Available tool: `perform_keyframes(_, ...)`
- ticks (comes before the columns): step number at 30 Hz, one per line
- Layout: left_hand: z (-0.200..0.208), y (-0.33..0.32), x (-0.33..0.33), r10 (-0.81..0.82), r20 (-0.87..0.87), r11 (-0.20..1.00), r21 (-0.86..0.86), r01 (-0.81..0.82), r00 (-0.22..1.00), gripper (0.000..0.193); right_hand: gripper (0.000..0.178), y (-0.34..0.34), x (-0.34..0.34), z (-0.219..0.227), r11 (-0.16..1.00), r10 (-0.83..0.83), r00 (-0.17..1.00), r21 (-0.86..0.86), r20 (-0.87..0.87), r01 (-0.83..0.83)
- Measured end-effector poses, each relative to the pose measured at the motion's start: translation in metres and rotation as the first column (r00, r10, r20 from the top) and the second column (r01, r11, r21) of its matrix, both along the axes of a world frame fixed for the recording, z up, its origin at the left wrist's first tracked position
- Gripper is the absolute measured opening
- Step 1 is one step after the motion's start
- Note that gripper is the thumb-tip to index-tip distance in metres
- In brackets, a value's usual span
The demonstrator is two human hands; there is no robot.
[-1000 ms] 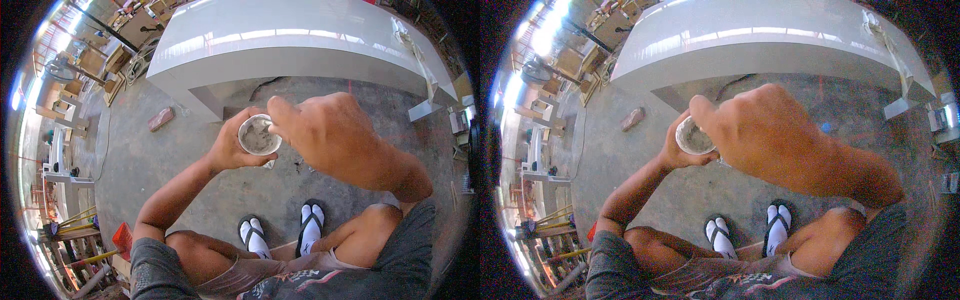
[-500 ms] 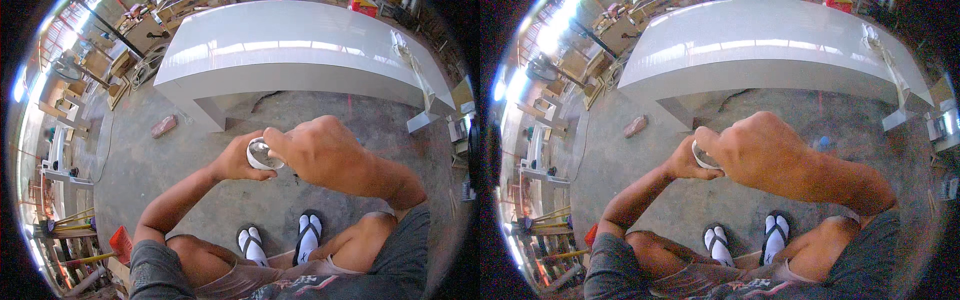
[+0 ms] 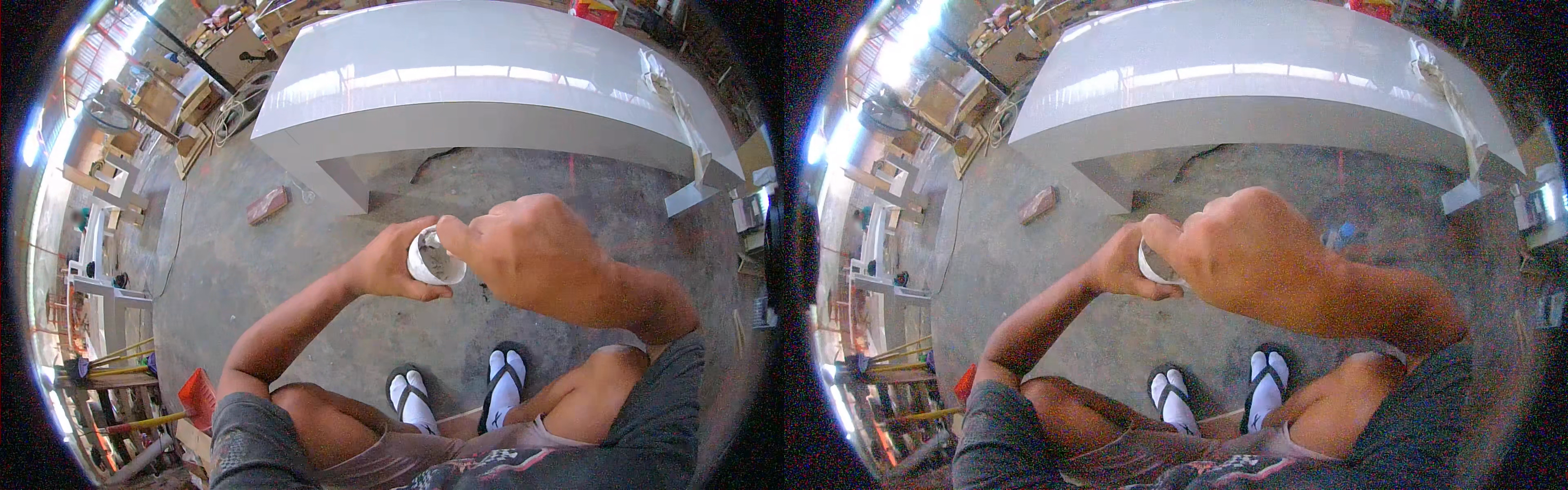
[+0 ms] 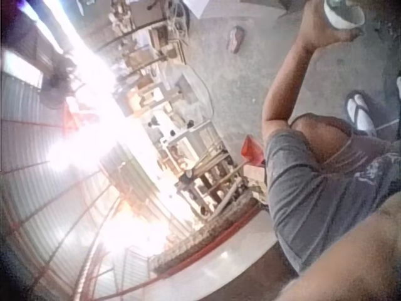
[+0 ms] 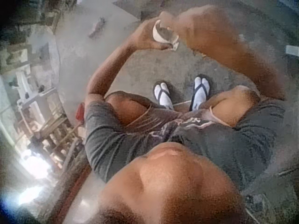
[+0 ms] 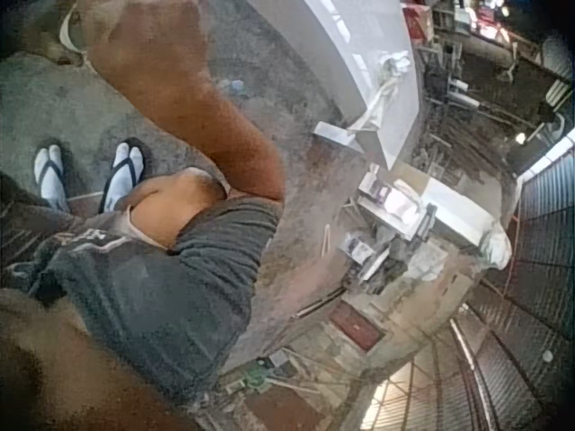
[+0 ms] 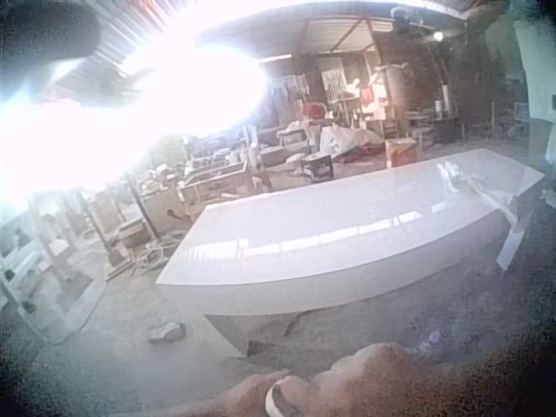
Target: Mix putty with water and apply it to the edge of a white table to repair damage.
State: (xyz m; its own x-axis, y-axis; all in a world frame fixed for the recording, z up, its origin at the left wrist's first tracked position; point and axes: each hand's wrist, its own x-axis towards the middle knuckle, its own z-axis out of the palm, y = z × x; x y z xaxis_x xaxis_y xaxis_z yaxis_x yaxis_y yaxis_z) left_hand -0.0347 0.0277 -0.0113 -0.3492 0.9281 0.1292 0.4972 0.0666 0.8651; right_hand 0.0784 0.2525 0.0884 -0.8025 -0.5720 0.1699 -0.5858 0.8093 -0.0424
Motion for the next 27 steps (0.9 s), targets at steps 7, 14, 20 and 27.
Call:
perform_keyframes(7, -0.004, 0.001, 0.007, 0.011, 0.107, 1.000, -0.007, -0.010, 0.994, 0.066, 0.022, -0.001, 0.005, 0.004, 1.000, 0.000, 1.000, -0.032, 0.004, 0.000)
perform_keyframes(14, -0.005, 0.001, 0.007, -0.065, 0.035, 0.998, 0.019, 0.065, 0.997, 0.064, 0.022, -0.009, 0.000, 0.000, 0.999, 0.041, 0.996, -0.009, 0.080, -0.040)
perform_keyframes(20, -0.008, -0.007, 0.005, -0.024, 0.209, 1.000, -0.006, 0.026, 0.978, 0.068, 0.020, 0.001, 0.002, 0.001, 0.985, 0.086, 0.995, -0.144, -0.059, -0.094)
perform_keyframes(27, -0.013, -0.006, 0.008, -0.145, 0.138, 0.988, -0.026, 0.150, 0.980, 0.064, 0.017, -0.004, -0.003, -0.016, 0.982, 0.127, 0.992, -0.141, 0.022, -0.123)
